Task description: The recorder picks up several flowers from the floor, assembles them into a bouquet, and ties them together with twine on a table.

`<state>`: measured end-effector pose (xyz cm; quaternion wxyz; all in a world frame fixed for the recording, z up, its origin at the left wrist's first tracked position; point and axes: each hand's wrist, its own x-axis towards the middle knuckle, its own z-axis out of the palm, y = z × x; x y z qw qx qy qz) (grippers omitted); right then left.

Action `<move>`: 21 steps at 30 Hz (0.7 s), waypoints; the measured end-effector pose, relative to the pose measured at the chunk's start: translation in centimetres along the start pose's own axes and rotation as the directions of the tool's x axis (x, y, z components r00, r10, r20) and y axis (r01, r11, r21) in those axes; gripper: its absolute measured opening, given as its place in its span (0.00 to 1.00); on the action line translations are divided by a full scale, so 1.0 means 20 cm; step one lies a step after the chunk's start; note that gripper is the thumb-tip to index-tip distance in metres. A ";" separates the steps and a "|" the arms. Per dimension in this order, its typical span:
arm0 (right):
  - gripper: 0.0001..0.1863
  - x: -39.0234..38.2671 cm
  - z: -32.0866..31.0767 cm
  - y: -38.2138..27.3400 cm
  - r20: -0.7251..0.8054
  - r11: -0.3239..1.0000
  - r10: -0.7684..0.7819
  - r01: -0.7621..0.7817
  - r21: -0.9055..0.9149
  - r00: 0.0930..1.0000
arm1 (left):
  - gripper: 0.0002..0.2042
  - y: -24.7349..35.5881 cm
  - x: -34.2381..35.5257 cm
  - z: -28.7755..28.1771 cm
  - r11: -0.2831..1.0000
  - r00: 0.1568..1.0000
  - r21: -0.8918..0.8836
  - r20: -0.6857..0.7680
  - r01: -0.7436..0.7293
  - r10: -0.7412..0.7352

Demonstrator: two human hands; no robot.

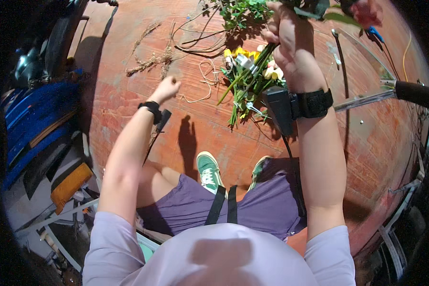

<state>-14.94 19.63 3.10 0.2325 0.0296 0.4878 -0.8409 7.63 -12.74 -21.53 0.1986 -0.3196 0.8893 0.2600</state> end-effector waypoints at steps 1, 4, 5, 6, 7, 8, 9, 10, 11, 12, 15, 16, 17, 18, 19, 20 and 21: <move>0.17 0.00 -0.03 -0.01 0.051 0.998 -0.060 0.060 0.004 0.997 | 0.18 0.04 -0.02 0.11 0.999 1.000 0.038 -0.018 0.000 0.001; 0.10 0.32 -0.61 0.08 0.160 0.919 0.001 -0.064 0.390 0.987 | 0.17 0.41 -0.08 0.43 0.998 0.999 -0.060 -0.051 -0.008 0.005; 0.10 0.28 -0.54 0.07 0.162 0.918 0.012 -0.075 0.390 0.987 | 0.17 0.50 -0.12 0.46 0.997 0.996 -0.072 -0.090 0.001 -0.007; 0.08 0.16 -0.35 0.02 0.079 0.978 0.017 -0.033 0.207 0.997 | 0.17 0.56 -0.15 0.48 0.997 0.991 -0.082 -0.134 0.013 -0.024; 0.06 0.07 -0.22 -0.01 -0.003 1.000 0.001 -0.001 0.012 1.000 | 0.17 0.57 -0.14 0.52 0.997 0.985 -0.067 -0.171 0.024 -0.036; 0.06 0.05 -0.18 -0.02 -0.004 1.000 -0.001 0.001 0.011 1.000 | 0.17 0.60 -0.09 0.58 0.998 0.978 -0.056 -0.204 0.024 -0.035; 0.06 0.04 -0.16 -0.02 -0.002 1.000 0.005 -0.005 0.017 1.000 | 0.19 0.63 -0.06 0.61 0.996 0.977 -0.067 -0.203 0.051 -0.063; 0.05 0.03 -0.16 -0.02 -0.001 1.000 0.010 -0.010 0.023 1.000 | 0.18 0.66 -0.05 0.64 0.993 0.968 -0.111 -0.243 0.036 -0.063; 0.06 0.01 -0.17 -0.03 0.049 0.999 -0.028 0.026 0.041 0.998 | 0.17 0.69 -0.03 0.68 0.993 0.938 -0.116 -0.345 -0.014 -0.027; 0.06 0.01 -0.18 -0.03 0.041 0.999 -0.033 0.032 0.038 0.999 | 0.16 0.72 -0.02 0.70 0.991 0.899 -0.116 -0.439 -0.065 0.008; 0.07 0.03 -0.19 -0.03 0.073 0.999 -0.015 0.012 0.042 0.997 | 0.14 0.68 0.09 0.71 0.979 0.891 -0.149 -0.450 -0.140 0.059; 0.07 0.02 -0.21 -0.04 0.064 0.999 -0.014 0.010 0.053 0.998 | 0.12 0.67 0.11 0.68 0.974 0.916 -0.154 -0.389 -0.168 0.097; 0.07 0.02 -0.22 -0.05 0.028 0.998 -0.001 -0.001 0.055 1.000 | 0.10 0.65 0.11 0.65 0.978 0.943 -0.152 -0.322 -0.139 0.084; 0.08 0.02 -0.22 -0.06 -0.010 0.999 0.004 -0.004 0.043 1.000 | 0.09 0.67 0.11 0.61 0.980 0.964 -0.162 -0.254 -0.120 0.076; 0.08 0.00 -0.19 -0.07 -0.038 0.998 -0.005 0.008 0.062 0.999 | 0.09 0.63 0.12 0.56 0.978 0.972 -0.144 -0.201 -0.152 0.121; 0.08 0.00 -0.16 -0.06 -0.034 0.997 -0.008 0.011 0.070 0.999 | 0.10 0.56 0.13 0.47 0.975 0.968 -0.089 -0.168 -0.202 0.185; 0.08 0.03 -0.19 -0.06 -0.019 0.999 -0.020 0.021 0.048 1.000 | 0.12 0.57 0.13 0.40 0.977 0.975 -0.079 -0.117 -0.199 0.189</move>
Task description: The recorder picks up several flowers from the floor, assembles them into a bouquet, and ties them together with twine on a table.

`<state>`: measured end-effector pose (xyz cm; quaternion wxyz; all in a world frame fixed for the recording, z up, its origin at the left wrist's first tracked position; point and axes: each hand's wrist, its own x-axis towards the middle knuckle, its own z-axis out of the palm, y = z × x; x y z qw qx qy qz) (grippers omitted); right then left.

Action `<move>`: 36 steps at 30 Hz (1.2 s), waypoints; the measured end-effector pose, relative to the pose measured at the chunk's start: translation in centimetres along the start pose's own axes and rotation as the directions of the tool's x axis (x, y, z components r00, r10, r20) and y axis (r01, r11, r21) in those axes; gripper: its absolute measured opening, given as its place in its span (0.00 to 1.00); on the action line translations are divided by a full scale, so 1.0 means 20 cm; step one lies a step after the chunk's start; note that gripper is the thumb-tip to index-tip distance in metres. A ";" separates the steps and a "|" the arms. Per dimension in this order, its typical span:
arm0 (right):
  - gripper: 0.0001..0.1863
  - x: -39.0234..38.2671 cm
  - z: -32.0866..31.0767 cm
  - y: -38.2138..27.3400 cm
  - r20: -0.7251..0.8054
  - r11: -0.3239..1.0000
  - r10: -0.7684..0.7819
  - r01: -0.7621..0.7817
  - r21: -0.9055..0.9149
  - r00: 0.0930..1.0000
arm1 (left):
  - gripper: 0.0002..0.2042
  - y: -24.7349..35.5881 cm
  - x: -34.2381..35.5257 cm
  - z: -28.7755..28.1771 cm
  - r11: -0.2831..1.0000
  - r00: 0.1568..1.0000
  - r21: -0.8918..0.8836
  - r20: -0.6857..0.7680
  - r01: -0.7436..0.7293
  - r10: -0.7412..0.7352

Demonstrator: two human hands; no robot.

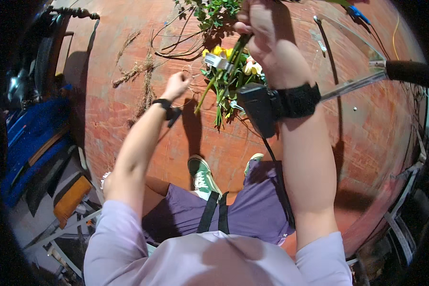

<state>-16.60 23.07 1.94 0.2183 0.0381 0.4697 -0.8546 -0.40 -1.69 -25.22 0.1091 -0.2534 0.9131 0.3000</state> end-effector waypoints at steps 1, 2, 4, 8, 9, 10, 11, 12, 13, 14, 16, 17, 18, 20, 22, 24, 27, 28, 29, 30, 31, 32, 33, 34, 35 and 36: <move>0.08 0.02 0.01 0.04 0.034 1.000 0.007 -0.007 -0.003 0.999 | 0.15 -0.10 -0.01 -0.16 0.999 0.999 0.042 0.044 -0.033 0.031; 0.10 0.03 -0.03 0.05 0.082 0.998 0.021 -0.025 0.052 0.996 | 0.17 -0.07 -0.03 -0.28 0.997 0.986 -0.012 0.147 0.079 -0.076; 0.11 0.03 -0.03 0.06 0.048 1.000 0.002 -0.001 -0.019 0.999 | 0.14 -0.08 -0.12 -0.61 0.996 0.954 -0.019 0.288 0.086 -0.077; 0.10 -0.02 0.04 -0.02 -0.023 0.984 0.127 -0.129 -0.125 0.992 | 0.09 0.17 -0.47 -1.16 0.983 0.966 -0.132 0.209 -0.125 0.151; 0.10 0.01 0.01 0.00 -0.030 0.984 0.122 -0.125 -0.128 0.992 | 0.08 0.28 -0.55 -1.26 0.977 0.979 -0.211 0.189 -0.035 0.076; 0.09 0.05 -0.03 0.04 0.067 0.997 0.053 -0.049 -0.064 0.996 | 0.07 0.36 -0.65 -1.37 0.969 0.987 -0.245 0.152 -0.011 0.050; 0.09 0.09 -0.02 0.06 0.175 1.000 -0.016 0.012 0.024 0.984 | 0.05 0.38 -0.76 -1.49 0.952 0.992 -0.307 0.116 -0.010 0.048; 0.09 0.11 0.01 0.07 0.189 0.999 -0.012 0.006 0.032 0.982 | 0.03 0.37 -0.86 -1.56 0.940 0.996 -0.340 0.055 -0.042 0.064; 0.09 0.12 0.02 0.07 0.117 0.999 0.034 -0.035 0.002 0.992 | 0.02 0.39 -0.92 -1.62 0.916 0.991 -0.391 0.064 -0.085 0.120; 0.11 0.13 0.02 0.07 0.042 0.997 0.078 -0.077 -0.028 0.996 | 0.01 0.38 -0.95 -1.65 0.856 0.988 -0.498 -0.012 -0.138 0.152; 0.11 0.13 0.04 0.08 0.035 0.994 0.107 -0.106 -0.035 0.994 | 0.01 0.34 -1.01 -1.68 0.676 0.974 -0.702 -0.131 -0.224 0.187; 0.11 0.13 0.04 0.08 0.020 0.991 0.130 -0.129 -0.045 0.991 | 0.01 0.33 -1.03 -1.69 0.677 0.974 -0.702 -0.132 -0.222 0.182; 0.13 0.13 0.05 0.09 0.023 0.990 0.143 -0.143 -0.018 0.989 | 0.01 0.31 -1.05 -1.69 0.738 0.986 -0.657 -0.051 -0.154 0.160; 0.14 0.13 0.04 0.10 0.037 0.989 0.145 -0.143 -0.042 0.989 | 0.03 0.31 -1.06 -1.65 0.835 0.996 -0.546 0.015 -0.068 0.091; 0.14 0.12 0.06 0.11 0.062 0.987 0.152 -0.149 -0.050 0.986 | 0.03 0.24 -1.04 -1.64 0.938 0.995 -0.347 0.093 0.008 0.026; 0.15 0.12 0.06 0.10 0.100 0.990 0.125 -0.118 -0.070 0.987 | 0.04 0.18 -0.98 -1.53 0.992 0.963 -0.094 0.262 0.084 -0.057; 0.15 0.10 0.09 0.10 0.165 0.993 0.118 -0.116 -0.027 0.979 | 0.07 -0.12 -0.88 -1.31 0.993 0.852 0.077 0.522 -0.085 0.033; 0.15 0.09 0.09 0.10 0.160 0.993 0.120 -0.117 -0.030 0.980 | 0.08 -0.16 -0.80 -1.21 0.939 0.848 0.273 0.530 -0.210 0.035; 0.14 0.09 0.10 0.11 0.107 0.993 0.118 -0.115 -0.032 0.987 | 0.10 -0.14 -0.74 -1.08 0.830 0.843 0.455 0.536 -0.324 0.036; 0.14 0.08 0.10 0.11 0.056 0.993 0.113 -0.111 -0.032 0.992 | 0.10 -0.13 -0.71 -0.96 0.773 0.894 0.539 0.440 -0.335 0.081; 0.14 0.09 0.10 0.10 0.059 0.994 0.110 -0.109 -0.029 0.992 | 0.10 -0.09 -0.68 -0.83 0.711 0.931 0.621 0.339 -0.330 0.136; 0.13 0.09 0.09 0.11 0.097 0.990 0.137 -0.139 0.009 0.986 | 0.11 -0.06 -0.61 -0.69 0.753 0.932 0.561 0.301 -0.344 0.201; 0.13 0.09 0.10 0.11 0.144 0.984 0.162 -0.172 0.056 0.976 | 0.12 -0.04 -0.55 -0.57 0.785 0.932 0.509 0.255 -0.354 0.256; 0.13 0.09 0.11 0.11 0.151 0.984 0.157 -0.168 0.060 0.976 | 0.13 -0.03 -0.48 -0.42 0.848 0.962 0.468 0.219 -0.249 0.162; 0.14 0.09 0.10 0.10 0.148 0.983 0.157 -0.169 0.073 0.977 | 0.15 -0.01 -0.42 -0.26 0.898 0.978 0.415 0.194 -0.148 0.072; 0.14 0.10 0.09 0.11 0.142 0.981 0.159 -0.172 0.084 0.977 | 0.15 -0.01 -0.40 -0.13 0.921 0.986 0.382 0.168 -0.079 0.015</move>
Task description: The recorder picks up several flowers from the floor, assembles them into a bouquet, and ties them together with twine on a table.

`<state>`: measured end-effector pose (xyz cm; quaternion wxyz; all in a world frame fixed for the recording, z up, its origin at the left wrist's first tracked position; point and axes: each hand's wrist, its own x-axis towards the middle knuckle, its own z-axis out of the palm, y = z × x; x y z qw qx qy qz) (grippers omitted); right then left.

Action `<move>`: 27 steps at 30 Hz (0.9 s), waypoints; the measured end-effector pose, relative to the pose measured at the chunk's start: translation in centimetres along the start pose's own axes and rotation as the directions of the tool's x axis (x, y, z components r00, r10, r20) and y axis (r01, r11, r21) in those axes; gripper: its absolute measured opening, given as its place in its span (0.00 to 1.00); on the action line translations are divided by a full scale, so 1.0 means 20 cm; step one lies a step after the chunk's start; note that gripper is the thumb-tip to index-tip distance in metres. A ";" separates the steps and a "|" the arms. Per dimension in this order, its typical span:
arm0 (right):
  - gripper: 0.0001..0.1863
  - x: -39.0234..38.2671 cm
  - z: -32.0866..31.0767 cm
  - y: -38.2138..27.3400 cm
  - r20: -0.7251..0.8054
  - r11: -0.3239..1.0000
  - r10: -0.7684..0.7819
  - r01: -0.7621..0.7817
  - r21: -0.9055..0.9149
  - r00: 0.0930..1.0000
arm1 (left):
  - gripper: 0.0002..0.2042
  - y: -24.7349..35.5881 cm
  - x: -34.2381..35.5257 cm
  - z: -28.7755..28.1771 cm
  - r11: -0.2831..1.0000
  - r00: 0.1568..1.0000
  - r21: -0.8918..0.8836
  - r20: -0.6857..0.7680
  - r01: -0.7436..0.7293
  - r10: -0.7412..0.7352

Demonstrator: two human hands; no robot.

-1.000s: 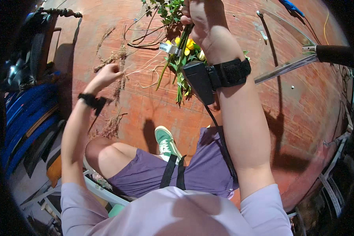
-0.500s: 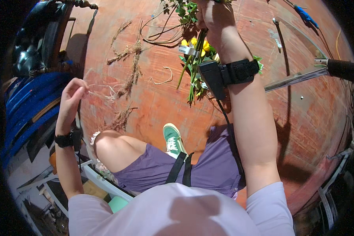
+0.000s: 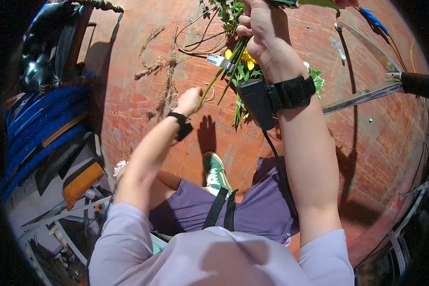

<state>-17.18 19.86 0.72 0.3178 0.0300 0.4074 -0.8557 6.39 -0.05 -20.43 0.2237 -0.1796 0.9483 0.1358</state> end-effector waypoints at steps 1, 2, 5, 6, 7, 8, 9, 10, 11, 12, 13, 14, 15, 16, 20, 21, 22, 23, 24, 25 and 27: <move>0.15 0.00 -0.02 0.00 -0.008 1.000 0.004 -0.004 0.010 1.000 | 0.15 0.04 0.03 0.10 0.997 0.998 -0.052 0.004 0.063 -0.063; 0.16 -0.01 -0.05 0.00 -0.021 1.000 0.008 -0.007 0.015 1.000 | 0.15 0.08 0.06 0.18 0.997 0.999 -0.060 0.008 0.050 -0.050; 0.18 -0.05 -0.06 -0.01 -0.043 0.999 0.029 -0.026 0.047 0.999 | 0.14 0.11 0.07 0.31 0.976 0.976 -0.165 -0.141 0.141 -0.165; 0.19 -0.03 -0.09 -0.03 -0.049 0.999 0.021 -0.019 0.048 0.999 | 0.14 0.14 0.10 0.35 0.975 0.972 -0.172 -0.164 0.141 -0.170; 0.20 -0.02 -0.06 -0.03 -0.038 0.998 0.028 -0.026 0.065 0.999 | 0.14 0.10 0.09 0.37 0.972 0.962 -0.168 -0.188 0.165 -0.196; 0.20 -0.02 -0.03 -0.03 -0.037 0.997 0.028 -0.026 0.076 0.999 | 0.10 0.06 0.09 0.38 0.968 0.949 -0.175 -0.232 0.177 -0.216; 0.20 -0.02 -0.03 -0.03 -0.037 0.997 0.024 -0.021 0.069 0.999 | 0.10 0.08 0.09 0.40 0.968 0.949 -0.180 -0.234 0.173 -0.213; 0.21 -0.02 -0.03 -0.04 -0.056 0.998 0.034 -0.030 0.060 0.998 | 0.10 0.09 0.09 0.41 0.968 0.948 -0.182 -0.234 0.174 -0.215; 0.21 -0.02 -0.03 -0.05 -0.076 0.998 0.042 -0.038 0.051 0.996 | 0.09 0.10 0.10 0.42 0.968 0.948 -0.183 -0.235 0.175 -0.215; 0.20 -0.10 0.07 -0.07 -0.116 0.999 0.006 -0.002 0.037 0.993 | 0.09 0.09 0.10 0.42 0.967 0.947 -0.190 -0.240 0.170 -0.213; 0.19 -0.11 0.09 -0.08 -0.132 0.998 0.033 -0.025 0.060 0.991 | 0.09 0.08 0.10 0.44 0.969 0.944 -0.187 -0.255 0.163 -0.208; 0.19 -0.11 0.09 -0.08 -0.154 0.997 0.056 -0.047 0.057 0.987 | 0.08 0.08 0.08 0.47 0.973 0.940 -0.171 -0.276 0.156 -0.199; 0.18 -0.10 0.10 -0.05 -0.166 0.996 0.071 -0.062 0.058 0.983 | 0.08 0.05 0.10 0.47 0.978 0.932 -0.150 -0.308 0.148 -0.189; 0.17 -0.11 0.09 -0.04 -0.132 0.996 0.073 -0.065 0.066 0.989 | 0.08 0.07 0.10 0.47 0.976 0.938 -0.165 -0.291 0.143 -0.187; 0.18 -0.11 0.09 -0.02 -0.145 0.994 0.093 -0.085 0.065 0.985 | 0.06 0.05 0.09 0.47 0.962 0.938 -0.233 -0.279 0.140 -0.204; 0.18 -0.11 0.08 -0.03 -0.152 0.995 0.087 -0.079 0.059 0.985 | 0.06 0.08 0.09 0.45 0.959 0.941 -0.249 -0.269 0.137 -0.205; 0.18 -0.11 0.08 -0.04 -0.138 0.994 0.095 -0.086 0.075 0.986 | 0.06 0.08 0.09 0.43 0.967 0.939 -0.237 -0.301 0.095 -0.166; 0.19 -0.11 0.09 -0.04 -0.122 0.991 0.106 -0.095 0.090 0.987 | 0.07 0.07 0.09 0.41 0.973 0.934 -0.224 -0.333 0.055 -0.130; 0.19 -0.12 0.10 -0.05 -0.093 0.988 0.115 -0.104 0.116 0.989 | 0.07 0.08 0.10 0.34 0.970 0.944 -0.242 -0.312 0.032 -0.109; 0.19 -0.11 0.09 -0.04 -0.073 0.983 0.140 -0.130 0.132 0.987 | 0.07 0.05 0.10 0.25 0.970 0.940 -0.240 -0.340 -0.046 -0.040; 0.18 -0.09 0.12 0.02 -0.013 0.979 0.169 -0.167 0.117 0.986 | 0.07 -0.06 0.10 0.03 0.918 0.959 -0.372 -0.281 -0.138 0.030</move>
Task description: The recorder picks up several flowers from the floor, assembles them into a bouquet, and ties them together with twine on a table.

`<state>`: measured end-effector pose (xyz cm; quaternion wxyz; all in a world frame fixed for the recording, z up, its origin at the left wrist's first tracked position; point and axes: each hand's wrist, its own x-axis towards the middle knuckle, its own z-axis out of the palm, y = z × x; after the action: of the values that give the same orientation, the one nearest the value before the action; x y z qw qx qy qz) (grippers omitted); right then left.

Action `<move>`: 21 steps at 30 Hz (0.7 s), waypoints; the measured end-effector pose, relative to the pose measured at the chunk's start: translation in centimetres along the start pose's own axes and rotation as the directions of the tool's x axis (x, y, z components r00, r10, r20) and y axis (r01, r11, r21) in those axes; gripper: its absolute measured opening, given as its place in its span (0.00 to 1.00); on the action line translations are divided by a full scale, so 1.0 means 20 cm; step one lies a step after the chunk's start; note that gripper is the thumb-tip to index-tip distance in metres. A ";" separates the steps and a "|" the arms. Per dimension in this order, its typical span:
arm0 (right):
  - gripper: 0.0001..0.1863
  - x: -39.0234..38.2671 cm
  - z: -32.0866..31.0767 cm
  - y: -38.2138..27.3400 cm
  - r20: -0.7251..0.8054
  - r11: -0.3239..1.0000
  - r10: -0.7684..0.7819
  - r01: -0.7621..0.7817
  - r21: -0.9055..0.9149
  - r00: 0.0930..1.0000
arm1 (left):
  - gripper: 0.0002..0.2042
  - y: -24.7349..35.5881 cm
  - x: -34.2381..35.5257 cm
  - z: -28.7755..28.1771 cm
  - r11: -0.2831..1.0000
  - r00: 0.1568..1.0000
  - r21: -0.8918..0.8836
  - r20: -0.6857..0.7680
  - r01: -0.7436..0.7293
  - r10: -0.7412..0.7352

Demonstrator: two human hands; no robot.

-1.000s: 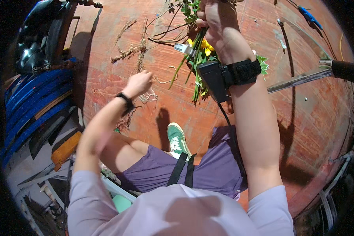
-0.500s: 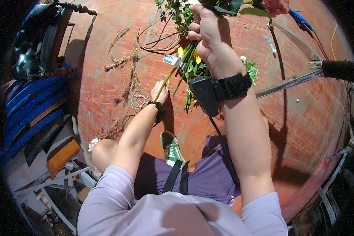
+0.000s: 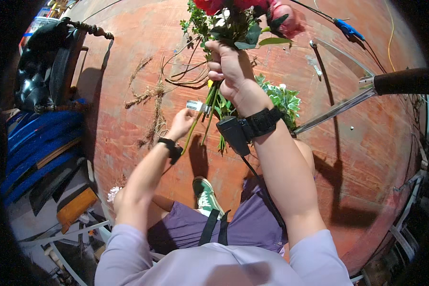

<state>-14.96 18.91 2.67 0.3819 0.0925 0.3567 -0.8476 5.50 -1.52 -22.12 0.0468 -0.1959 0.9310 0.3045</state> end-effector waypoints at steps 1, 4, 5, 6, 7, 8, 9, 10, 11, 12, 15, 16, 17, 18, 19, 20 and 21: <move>0.15 0.00 -0.03 0.00 0.041 1.000 0.007 -0.007 -0.011 0.999 | 0.07 0.09 0.05 -0.11 0.979 0.997 -0.200 0.073 0.027 -0.013; 0.17 0.02 -0.08 0.00 0.111 0.998 0.054 -0.056 0.015 0.992 | 0.05 0.52 0.08 -0.47 0.790 0.987 -0.613 0.147 0.036 0.068; 0.20 0.02 -0.06 0.01 0.174 0.996 0.082 -0.087 0.024 0.981 | 0.05 0.65 0.05 -0.61 0.776 0.990 -0.628 0.139 0.060 0.037; 0.20 0.01 -0.04 0.02 0.185 0.995 0.087 -0.094 0.028 0.979 | 0.05 0.77 0.01 -0.73 0.762 0.992 -0.642 0.129 0.082 0.002; 0.20 0.01 -0.03 0.03 0.256 0.992 0.104 -0.119 0.043 0.961 | 0.05 0.85 -0.04 -0.82 0.765 0.992 -0.640 0.122 0.079 -0.001; 0.20 0.00 -0.03 0.04 0.320 0.988 0.117 -0.142 0.055 0.940 | 0.05 0.91 -0.08 -0.88 0.818 0.997 -0.572 0.076 0.054 -0.013; 0.21 -0.02 0.00 0.06 0.324 0.991 0.108 -0.128 0.039 0.940 | 0.06 0.94 -0.13 -0.92 0.868 0.999 -0.496 0.023 0.037 -0.030; 0.21 -0.02 0.01 0.08 0.329 0.990 0.113 -0.132 0.038 0.938 | 0.06 0.96 -0.16 -0.93 0.868 0.999 -0.495 0.018 0.040 -0.035; 0.21 -0.02 0.02 0.10 0.323 0.991 0.099 -0.121 0.050 0.941 | 0.06 0.97 -0.18 -0.92 0.877 0.998 -0.478 0.002 0.050 -0.056; 0.21 -0.02 0.04 0.14 0.318 0.991 0.093 -0.117 0.059 0.944 | 0.07 0.96 -0.20 -0.91 0.883 0.996 -0.464 -0.016 0.068 -0.085; 0.20 -0.08 0.09 0.22 0.244 0.997 0.068 -0.075 0.018 0.967 | 0.09 0.98 -0.22 -0.85 0.840 0.999 -0.541 0.030 0.051 -0.041; 0.20 -0.09 0.09 0.24 0.212 0.998 0.055 -0.059 0.012 0.976 | 0.09 1.03 -0.24 -0.85 0.834 0.997 -0.549 0.075 0.050 -0.010; 0.20 -0.09 0.07 0.26 0.226 0.999 0.046 -0.046 -0.003 0.973 | 0.11 1.08 -0.25 -0.88 0.788 0.983 -0.601 0.180 0.133 -0.028; 0.20 -0.09 0.08 0.28 0.224 0.999 0.046 -0.045 -0.007 0.973 | 0.11 1.07 -0.25 -0.87 0.786 0.983 -0.604 0.180 0.132 -0.026; 0.20 -0.09 0.09 0.30 0.222 0.998 0.058 -0.056 -0.013 0.973 | 0.12 1.05 -0.25 -0.85 0.800 0.981 -0.587 0.196 0.126 -0.011; 0.20 -0.09 0.09 0.31 0.221 0.998 0.070 -0.068 -0.019 0.973 | 0.12 1.04 -0.26 -0.85 0.814 0.977 -0.569 0.212 0.120 0.004; 0.20 -0.09 0.08 0.31 0.221 0.998 0.054 -0.050 -0.024 0.974 | 0.13 1.09 -0.25 -0.88 0.896 0.959 -0.420 0.284 0.142 -0.019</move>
<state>-9.00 16.06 1.28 0.4420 0.0033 0.3171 -0.8391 2.18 5.88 5.11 0.1419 -0.1964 0.8146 0.5271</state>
